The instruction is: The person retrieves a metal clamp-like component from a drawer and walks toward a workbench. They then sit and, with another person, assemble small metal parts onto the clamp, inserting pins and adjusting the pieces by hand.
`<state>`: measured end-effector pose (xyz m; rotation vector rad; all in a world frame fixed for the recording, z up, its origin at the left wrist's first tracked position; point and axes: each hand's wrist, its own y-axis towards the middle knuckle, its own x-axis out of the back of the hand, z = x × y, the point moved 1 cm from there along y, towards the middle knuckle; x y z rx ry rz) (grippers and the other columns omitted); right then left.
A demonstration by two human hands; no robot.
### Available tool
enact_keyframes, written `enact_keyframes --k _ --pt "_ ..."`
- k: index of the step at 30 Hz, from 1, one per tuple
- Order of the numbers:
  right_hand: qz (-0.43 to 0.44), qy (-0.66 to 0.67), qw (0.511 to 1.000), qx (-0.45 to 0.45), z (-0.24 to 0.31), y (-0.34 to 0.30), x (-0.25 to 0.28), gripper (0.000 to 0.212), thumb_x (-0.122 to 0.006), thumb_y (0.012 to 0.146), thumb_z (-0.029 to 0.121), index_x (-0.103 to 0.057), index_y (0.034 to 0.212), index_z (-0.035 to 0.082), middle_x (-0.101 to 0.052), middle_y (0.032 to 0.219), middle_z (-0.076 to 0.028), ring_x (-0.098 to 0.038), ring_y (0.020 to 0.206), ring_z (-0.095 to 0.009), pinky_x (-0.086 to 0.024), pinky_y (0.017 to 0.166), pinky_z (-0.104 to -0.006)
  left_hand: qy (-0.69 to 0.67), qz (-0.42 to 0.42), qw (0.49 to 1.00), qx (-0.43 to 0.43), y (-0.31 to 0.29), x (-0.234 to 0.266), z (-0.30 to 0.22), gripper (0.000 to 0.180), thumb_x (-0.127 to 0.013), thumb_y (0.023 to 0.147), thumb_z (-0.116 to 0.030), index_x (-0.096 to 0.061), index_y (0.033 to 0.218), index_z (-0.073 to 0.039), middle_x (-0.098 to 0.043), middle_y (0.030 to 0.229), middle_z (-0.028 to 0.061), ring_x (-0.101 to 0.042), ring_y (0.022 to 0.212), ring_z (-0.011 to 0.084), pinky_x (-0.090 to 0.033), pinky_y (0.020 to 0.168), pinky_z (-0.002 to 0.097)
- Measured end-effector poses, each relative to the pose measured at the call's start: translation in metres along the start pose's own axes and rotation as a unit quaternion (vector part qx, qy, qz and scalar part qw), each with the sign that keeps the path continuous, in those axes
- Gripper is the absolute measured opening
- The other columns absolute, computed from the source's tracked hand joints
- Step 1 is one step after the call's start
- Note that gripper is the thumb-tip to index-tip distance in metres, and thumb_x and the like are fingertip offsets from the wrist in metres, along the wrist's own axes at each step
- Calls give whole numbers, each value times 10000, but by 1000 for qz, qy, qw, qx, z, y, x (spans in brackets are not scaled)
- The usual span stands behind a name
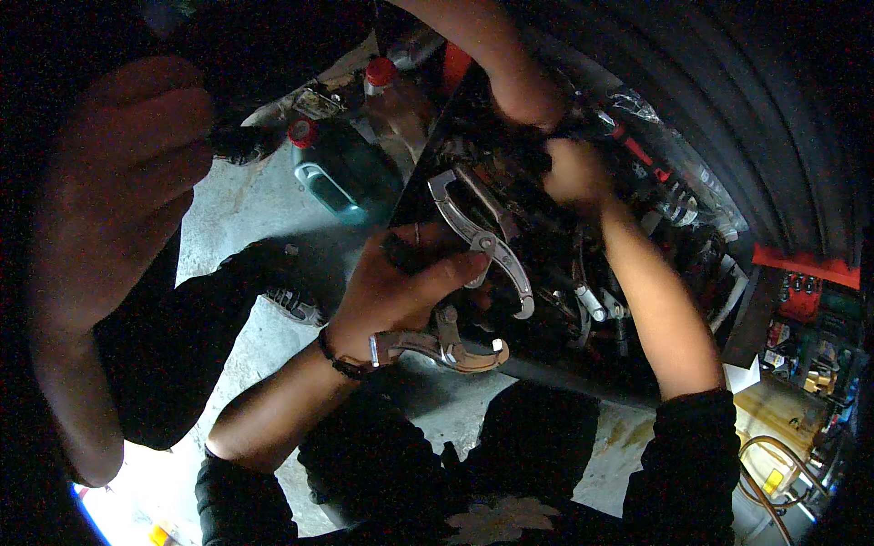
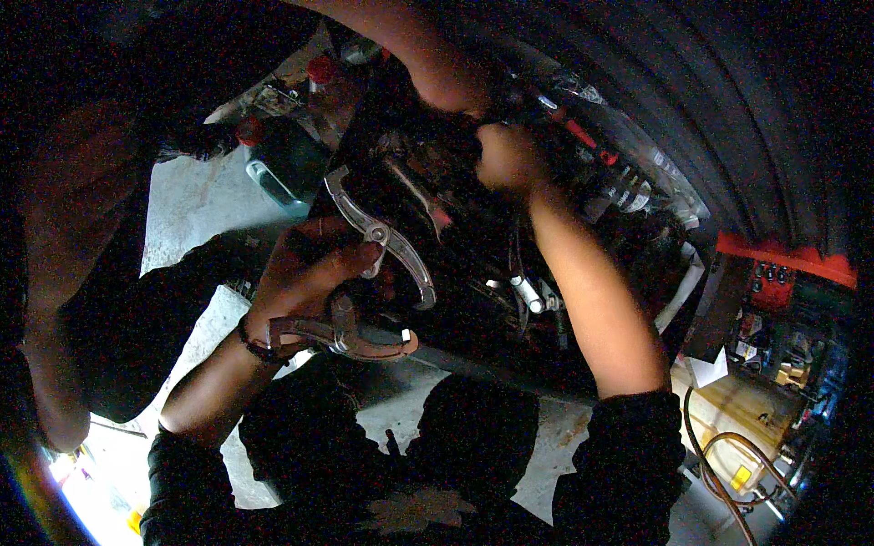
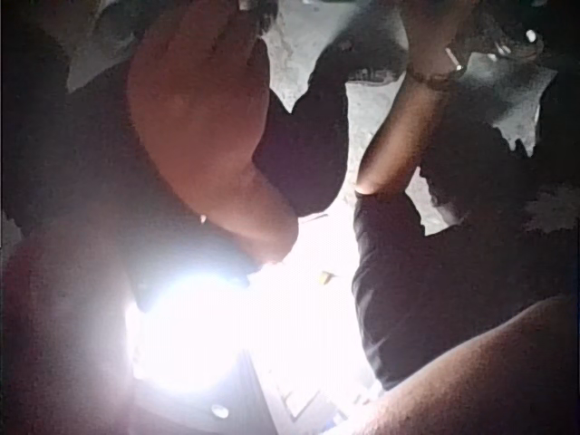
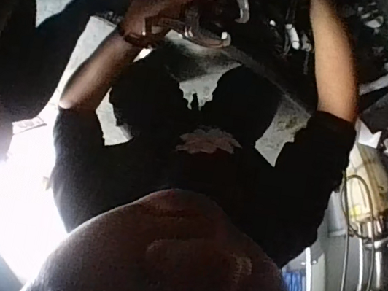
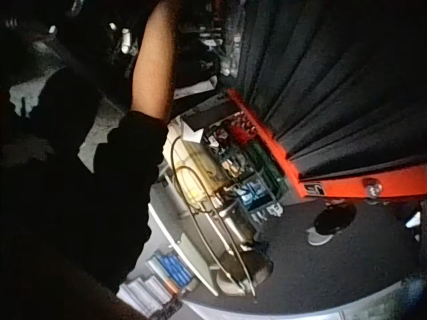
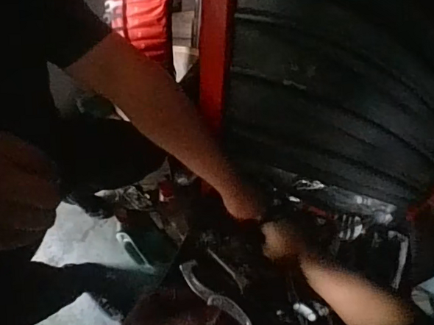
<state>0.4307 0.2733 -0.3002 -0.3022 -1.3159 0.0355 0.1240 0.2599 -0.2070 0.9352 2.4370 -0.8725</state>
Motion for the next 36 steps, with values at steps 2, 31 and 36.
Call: enact_keyframes --k 2,31,36 --pt "-18 21 1000 11 4 3 0 281 -655 743 54 -697 1015 -3 -695 1032 -271 -666 1004 -458 -542 853 -520 -18 0 1000 8 0 0 -1 189 -752 911 -116 -696 1024 26 -728 923 85 -710 778 163 -574 696 297" --pt "-38 687 701 -189 4 -99 58 230 -637 953 161 -674 1164 76 -707 1075 -99 -673 933 -255 -538 787 -375 13 1 1000 1 21 -4 10 196 -736 926 -116 -702 1059 25 -735 927 65 -696 806 134 -562 712 285" --pt "64 896 428 -104 41 -153 80 171 -598 960 169 -635 1081 53 -658 1030 -145 -634 782 -214 -503 631 -296 5 42 999 28 24 -8 10 214 -749 916 -121 -704 1065 25 -734 942 64 -690 820 126 -557 740 276"
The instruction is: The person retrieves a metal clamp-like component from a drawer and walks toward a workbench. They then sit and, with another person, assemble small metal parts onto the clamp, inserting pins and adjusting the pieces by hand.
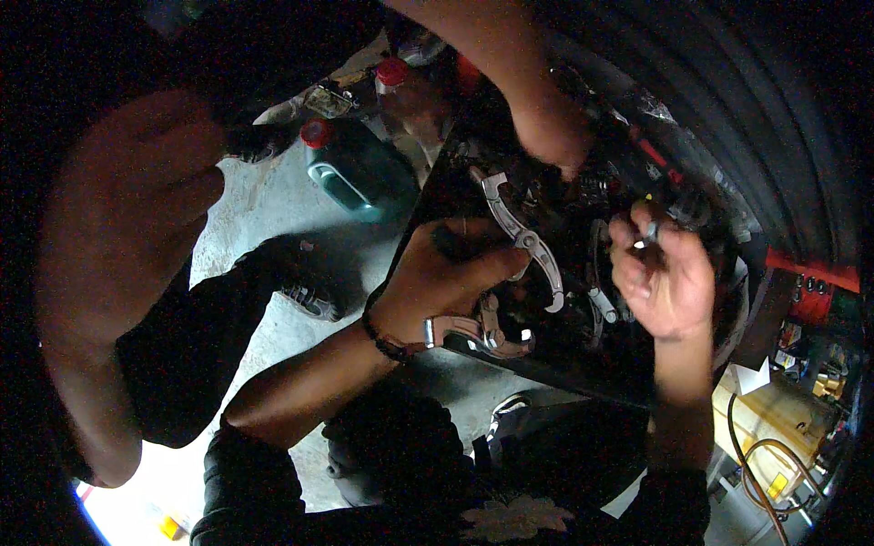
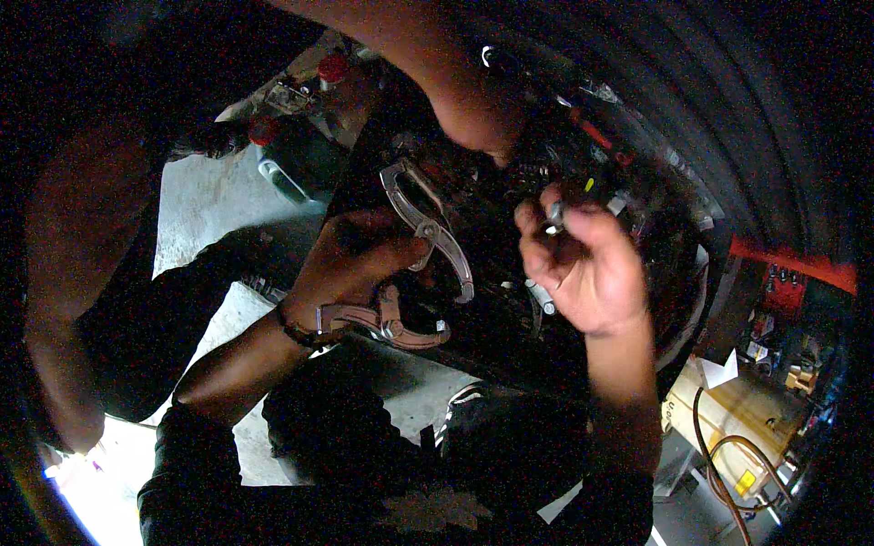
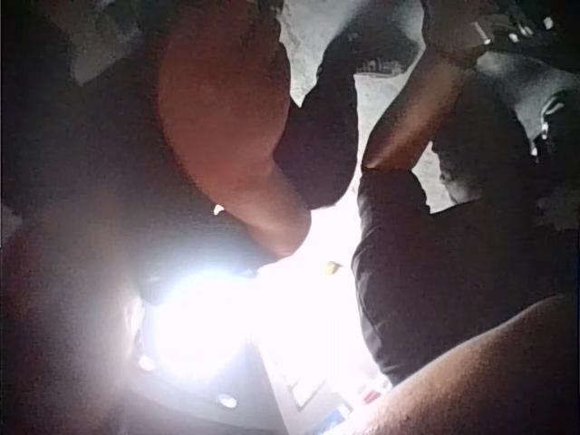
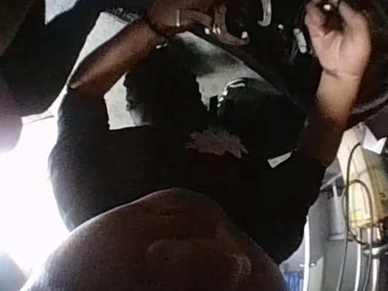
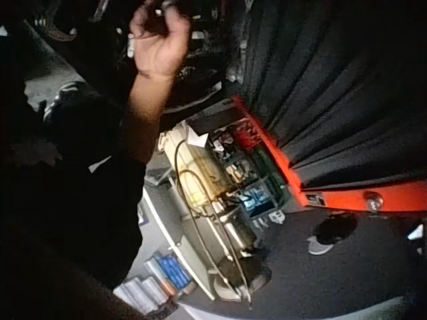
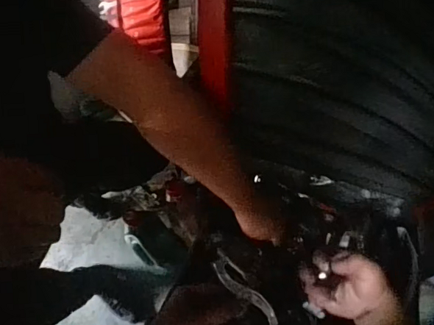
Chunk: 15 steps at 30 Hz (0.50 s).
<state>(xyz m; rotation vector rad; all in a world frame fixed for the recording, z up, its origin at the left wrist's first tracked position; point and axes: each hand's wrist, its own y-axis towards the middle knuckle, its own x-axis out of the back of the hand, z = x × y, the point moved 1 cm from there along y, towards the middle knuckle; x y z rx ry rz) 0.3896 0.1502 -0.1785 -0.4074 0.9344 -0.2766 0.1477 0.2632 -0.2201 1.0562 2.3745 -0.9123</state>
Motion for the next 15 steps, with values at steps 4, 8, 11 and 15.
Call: enact_keyframes --k 4,8,11,15 --pt "-10 -289 955 59 -24 -4 -28 130 -669 910 110 -627 1015 44 -635 857 -72 -579 665 -122 -428 564 -253 63 11 998 9 2 -5 2 220 -756 905 -123 -715 1054 34 -737 938 67 -680 822 114 -549 754 271" --pt "-60 -562 802 193 -40 2 -35 131 -744 880 77 -638 952 46 -593 796 38 -510 695 -29 -414 610 -214 168 9 985 -35 4 -9 8 235 -763 894 -131 -728 1054 37 -741 909 62 -663 814 92 -536 736 261" --pt "-63 -547 818 163 -40 2 -30 131 -747 873 78 -626 918 58 -565 772 57 -481 692 -20 -398 610 -209 172 21 984 -49 8 -9 13 245 -769 890 -147 -734 1056 29 -741 874 56 -653 796 78 -525 713 252" --pt "-42 -561 809 168 -39 2 -29 144 -748 859 68 -610 900 65 -532 751 66 -451 674 -18 -369 590 -209 198 23 980 -15 10 -6 17 237 -779 886 -171 -742 1029 14 -729 828 36 -635 757 61 -512 680 246"
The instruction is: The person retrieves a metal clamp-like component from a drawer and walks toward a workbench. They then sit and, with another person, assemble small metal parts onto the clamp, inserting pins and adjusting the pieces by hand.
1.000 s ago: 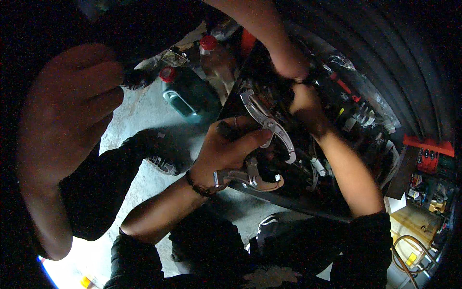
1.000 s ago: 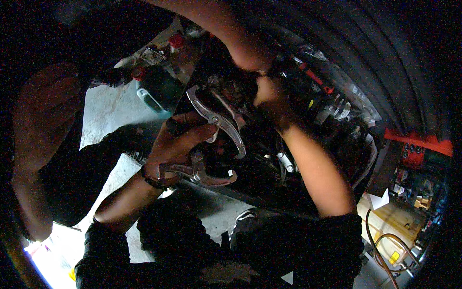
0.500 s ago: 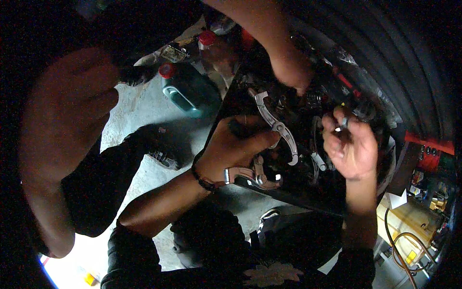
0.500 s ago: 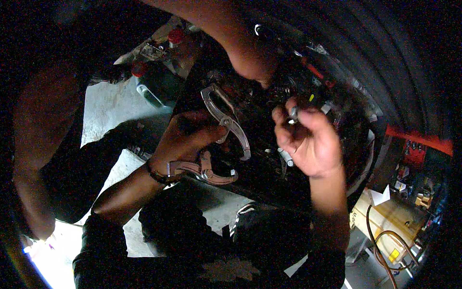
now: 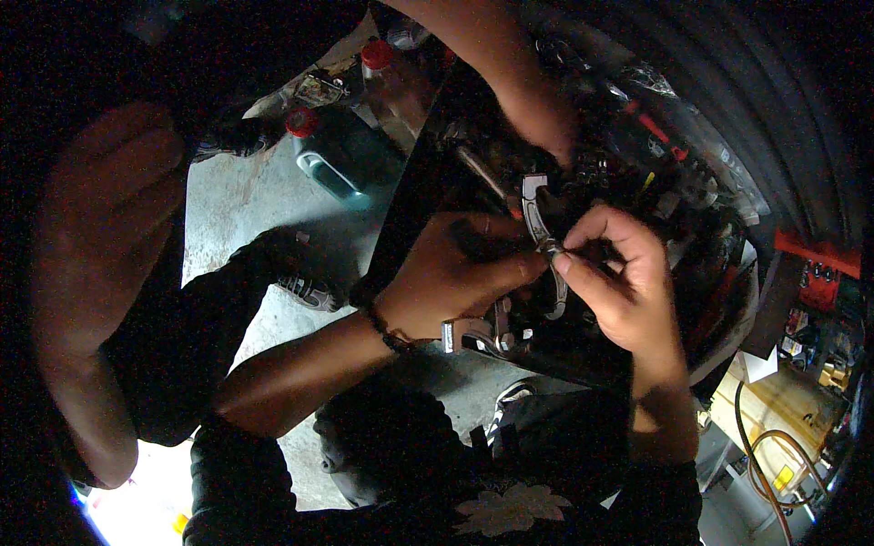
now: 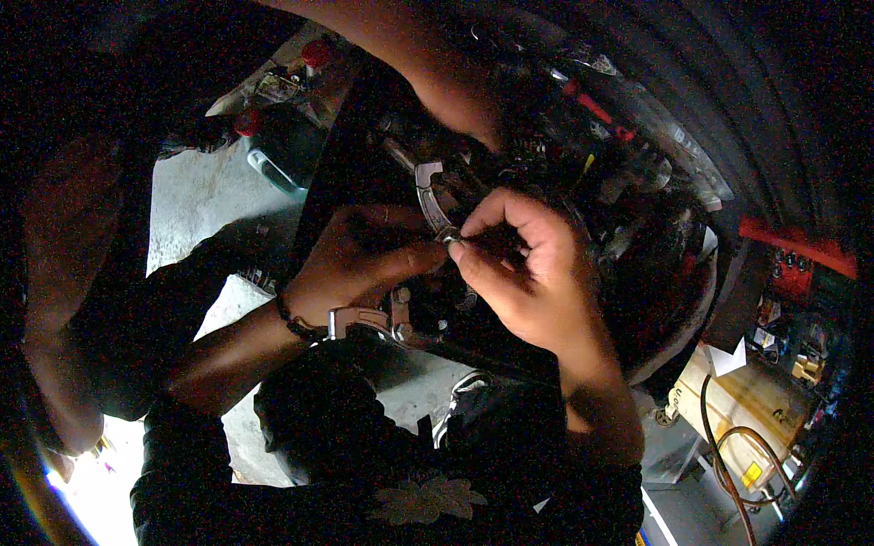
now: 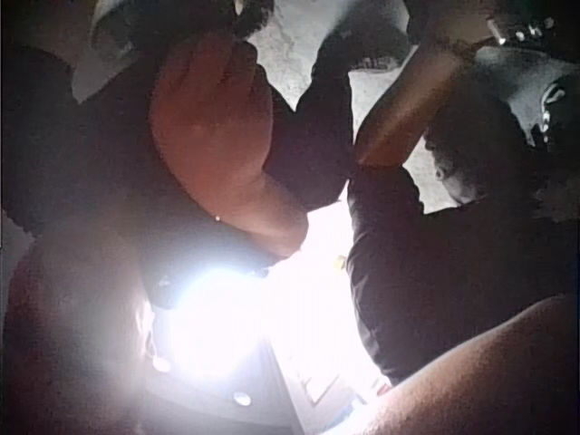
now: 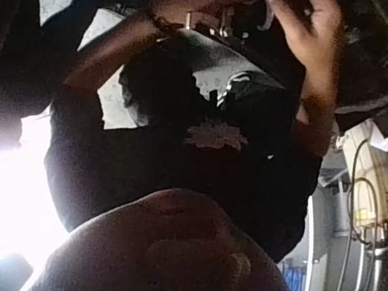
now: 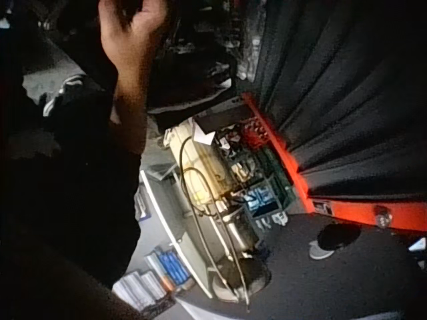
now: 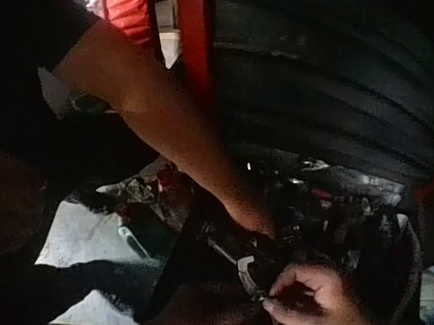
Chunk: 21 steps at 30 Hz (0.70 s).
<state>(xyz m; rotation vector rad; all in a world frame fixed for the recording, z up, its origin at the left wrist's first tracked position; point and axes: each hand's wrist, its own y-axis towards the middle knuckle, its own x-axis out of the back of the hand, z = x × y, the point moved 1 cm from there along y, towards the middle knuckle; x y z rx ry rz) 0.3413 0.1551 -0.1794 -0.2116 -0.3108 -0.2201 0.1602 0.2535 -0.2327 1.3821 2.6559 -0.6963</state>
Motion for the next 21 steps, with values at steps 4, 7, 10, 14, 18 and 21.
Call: enact_keyframes --k 4,7,10,14,18,21 --pt "-22 -14 999 18 2 2 -5 156 -748 847 63 -597 886 60 -510 733 65 -440 667 -20 -363 584 -214 -29 -5 999 34 1 -2 3 238 -786 884 -190 -743 1018 2 -718 812 22 -617 729 43 -504 650 242" --pt "-68 -27 996 59 1 3 -7 95 -721 856 34 -648 916 46 -553 753 49 -452 666 -26 -372 587 -214 -9 -15 999 -41 2 -3 3 242 -781 889 -180 -740 1040 5 -719 818 19 -615 728 42 -505 650 239" --pt "-5 -41 993 113 0 2 -6 128 -680 875 -1 -712 992 40 -636 826 20 -492 682 -36 -384 601 -207 -13 -14 1000 -11 1 -3 2 243 -783 887 -167 -739 1041 15 -727 849 24 -632 758 55 -520 680 247" --pt "16 -58 992 114 -2 1 -2 186 -669 892 -10 -742 1059 29 -700 906 -17 -546 698 -70 -424 620 -228 -73 3 997 -2 1 -2 -2 228 -776 882 -139 -739 1043 20 -736 897 39 -655 809 76 -533 724 251" --pt "19 -42 991 125 -1 1 -2 200 -688 878 -12 -746 1069 1 -734 933 -68 -633 781 -132 -489 723 -267 -62 11 998 19 0 -1 -4 206 -767 880 -125 -740 1027 18 -737 917 42 -663 829 85 -536 740 251" --pt "15 -94 992 85 2 -1 -1 221 -714 853 -30 -755 1068 6 -712 879 -63 -596 742 -126 -470 695 -257 -96 9 995 17 2 -1 -2 206 -768 875 -127 -738 1019 17 -733 893 28 -653 801 79 -526 716 246"
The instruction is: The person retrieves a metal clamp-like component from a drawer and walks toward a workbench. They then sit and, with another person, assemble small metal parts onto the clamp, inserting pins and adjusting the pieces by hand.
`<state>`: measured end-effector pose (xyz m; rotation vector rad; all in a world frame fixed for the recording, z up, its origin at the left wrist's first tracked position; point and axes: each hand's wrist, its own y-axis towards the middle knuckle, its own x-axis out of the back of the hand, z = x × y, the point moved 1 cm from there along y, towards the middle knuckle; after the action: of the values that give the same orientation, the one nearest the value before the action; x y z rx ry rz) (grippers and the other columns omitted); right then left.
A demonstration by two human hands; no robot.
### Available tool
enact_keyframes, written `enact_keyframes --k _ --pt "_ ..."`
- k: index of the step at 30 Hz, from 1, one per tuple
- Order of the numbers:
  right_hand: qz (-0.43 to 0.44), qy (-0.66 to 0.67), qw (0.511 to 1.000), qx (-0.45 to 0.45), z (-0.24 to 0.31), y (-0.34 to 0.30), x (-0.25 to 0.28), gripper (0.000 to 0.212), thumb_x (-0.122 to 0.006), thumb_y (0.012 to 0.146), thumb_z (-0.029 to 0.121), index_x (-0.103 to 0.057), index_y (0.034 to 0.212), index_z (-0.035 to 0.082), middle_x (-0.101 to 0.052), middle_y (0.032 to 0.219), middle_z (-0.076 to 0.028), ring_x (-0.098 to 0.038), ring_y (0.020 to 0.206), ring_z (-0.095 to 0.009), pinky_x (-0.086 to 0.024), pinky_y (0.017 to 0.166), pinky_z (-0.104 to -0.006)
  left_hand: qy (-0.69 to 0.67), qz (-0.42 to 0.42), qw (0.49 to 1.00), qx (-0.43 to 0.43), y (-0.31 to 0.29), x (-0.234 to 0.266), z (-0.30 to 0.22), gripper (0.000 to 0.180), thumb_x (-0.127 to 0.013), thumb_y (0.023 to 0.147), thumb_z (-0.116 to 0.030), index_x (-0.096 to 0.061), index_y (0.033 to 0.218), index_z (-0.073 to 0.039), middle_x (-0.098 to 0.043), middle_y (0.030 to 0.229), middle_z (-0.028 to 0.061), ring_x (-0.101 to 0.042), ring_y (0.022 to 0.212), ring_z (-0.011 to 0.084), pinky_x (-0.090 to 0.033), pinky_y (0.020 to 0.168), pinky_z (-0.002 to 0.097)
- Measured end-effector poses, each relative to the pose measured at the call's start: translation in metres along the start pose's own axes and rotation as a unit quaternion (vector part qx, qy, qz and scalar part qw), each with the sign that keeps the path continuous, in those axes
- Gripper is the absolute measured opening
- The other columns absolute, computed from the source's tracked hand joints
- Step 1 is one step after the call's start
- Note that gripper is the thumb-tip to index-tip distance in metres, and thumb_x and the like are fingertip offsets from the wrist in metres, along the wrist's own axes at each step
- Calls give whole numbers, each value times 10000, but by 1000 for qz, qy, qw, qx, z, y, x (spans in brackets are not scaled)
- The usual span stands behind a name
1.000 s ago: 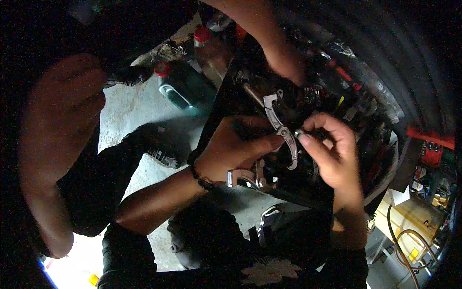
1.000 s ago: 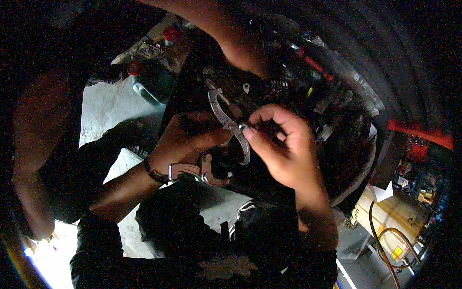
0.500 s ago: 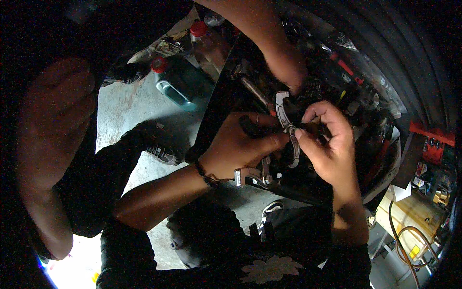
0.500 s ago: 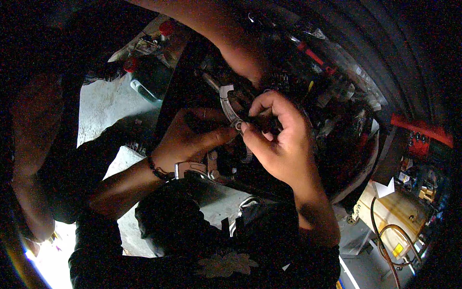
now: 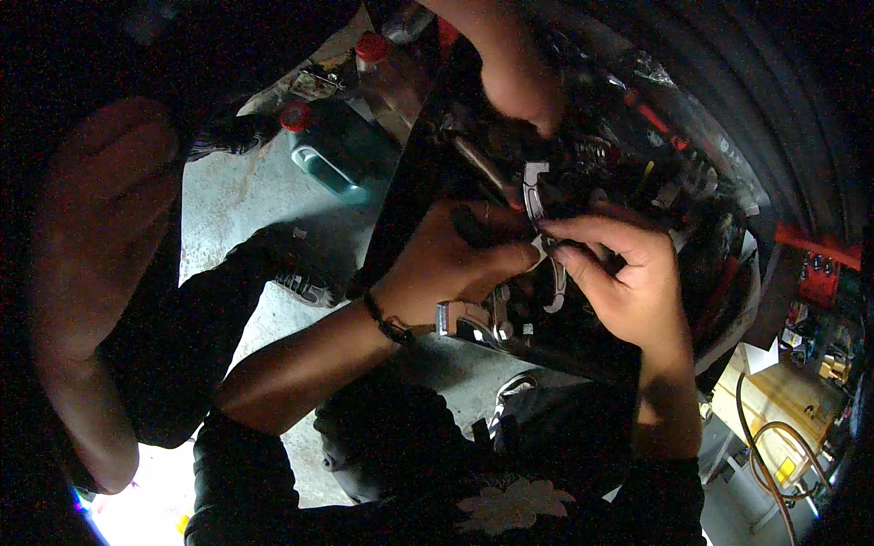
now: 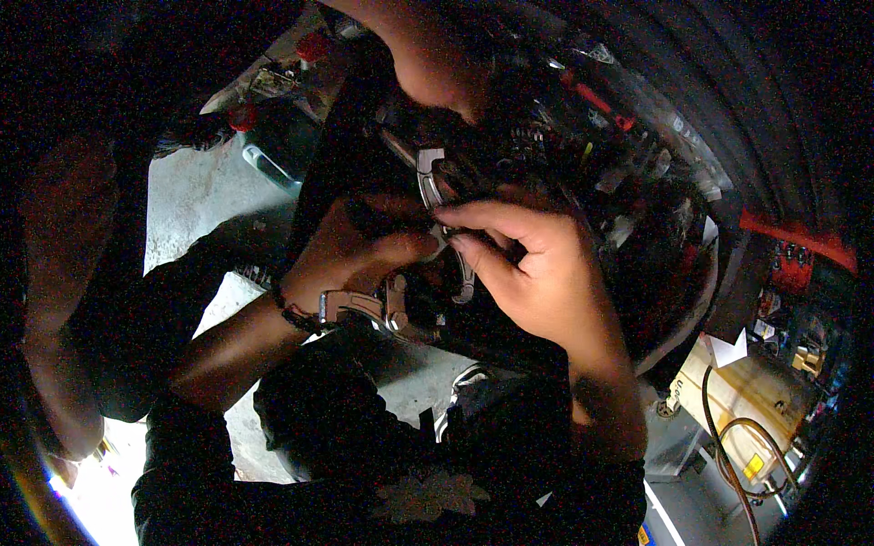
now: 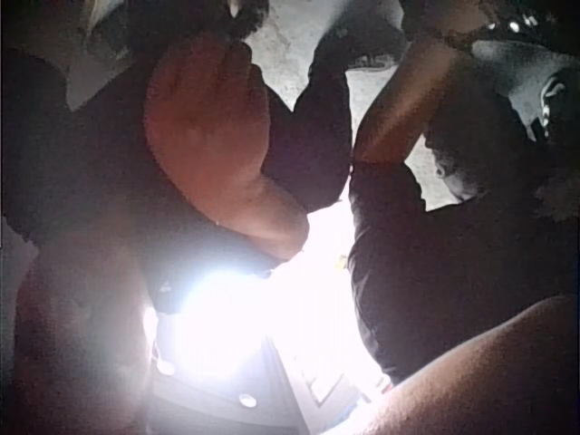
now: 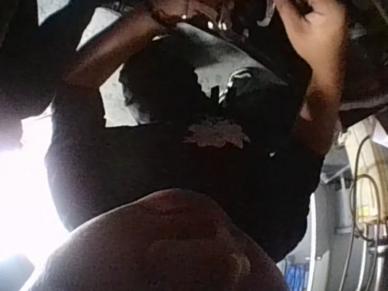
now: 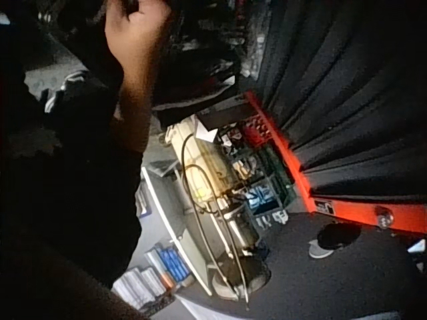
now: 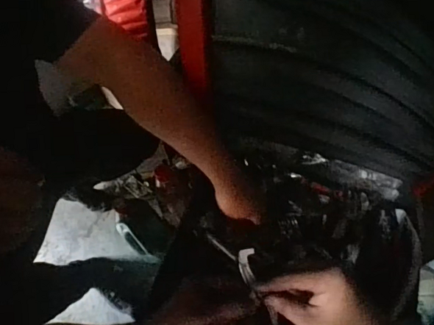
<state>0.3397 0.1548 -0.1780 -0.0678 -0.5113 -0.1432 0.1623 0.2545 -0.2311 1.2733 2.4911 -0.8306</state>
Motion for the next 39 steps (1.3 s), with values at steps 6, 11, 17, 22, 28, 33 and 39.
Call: enact_keyframes --k 6,11,17,22,28,33,39 --pt "-28 -63 997 36 7 2 3 258 -792 769 -37 -770 1017 33 -584 726 -19 -458 623 -100 -374 566 -260 10 -9 1000 7 0 0 5 211 -772 872 -155 -745 993 16 -713 809 -5 -610 713 56 -486 635 234" --pt "-26 -102 993 47 7 5 9 227 -841 732 30 -755 941 42 -618 726 -72 -557 601 -175 -432 543 -301 49 -1 999 6 0 1 4 220 -757 891 -177 -753 1002 14 -727 834 14 -634 749 65 -503 669 235" --pt "-22 -65 997 42 -3 5 8 246 -877 703 57 -752 915 55 -607 719 -35 -490 589 -134 -401 545 -274 27 11 999 -33 7 3 12 225 -751 899 -175 -754 1022 13 -743 883 48 -666 815 86 -525 726 244" --pt "-18 18 998 51 -10 9 0 284 -884 718 71 -753 969 55 -621 736 0 -467 611 -93 -395 562 -260 -66 26 996 -49 10 2 16 192 -731 912 -153 -755 1004 13 -745 904 55 -670 831 97 -530 741 258" --pt "24 49 998 32 -10 8 2 306 -860 755 58 -756 1043 44 -643 759 -6 -475 630 -83 -411 585 -250 13 -12 999 -29 4 -1 1 177 -718 922 -144 -735 1009 9 -743 919 44 -676 865 98 -543 765 283" --pt "-7 41 997 67 -17 11 -1 345 -861 775 84 -741 1095 44 -691 829 -19 -583 735 -88 -469 672 -246 35 2 998 -57 0 -2 -8 183 -707 923 -137 -725 1038 4 -742 957 47 -677 877 96 -547 766 291" --pt "12 112 994 -1 -12 4 3 213 -855 775 62 -722 935 19 -722 872 -40 -633 786 -100 -474 682 -251 105 9 977 -183 1 -1 -4 156 -698 919 -125 -732 1003 2 -736 924 42 -670 863 87 -539 747 273"
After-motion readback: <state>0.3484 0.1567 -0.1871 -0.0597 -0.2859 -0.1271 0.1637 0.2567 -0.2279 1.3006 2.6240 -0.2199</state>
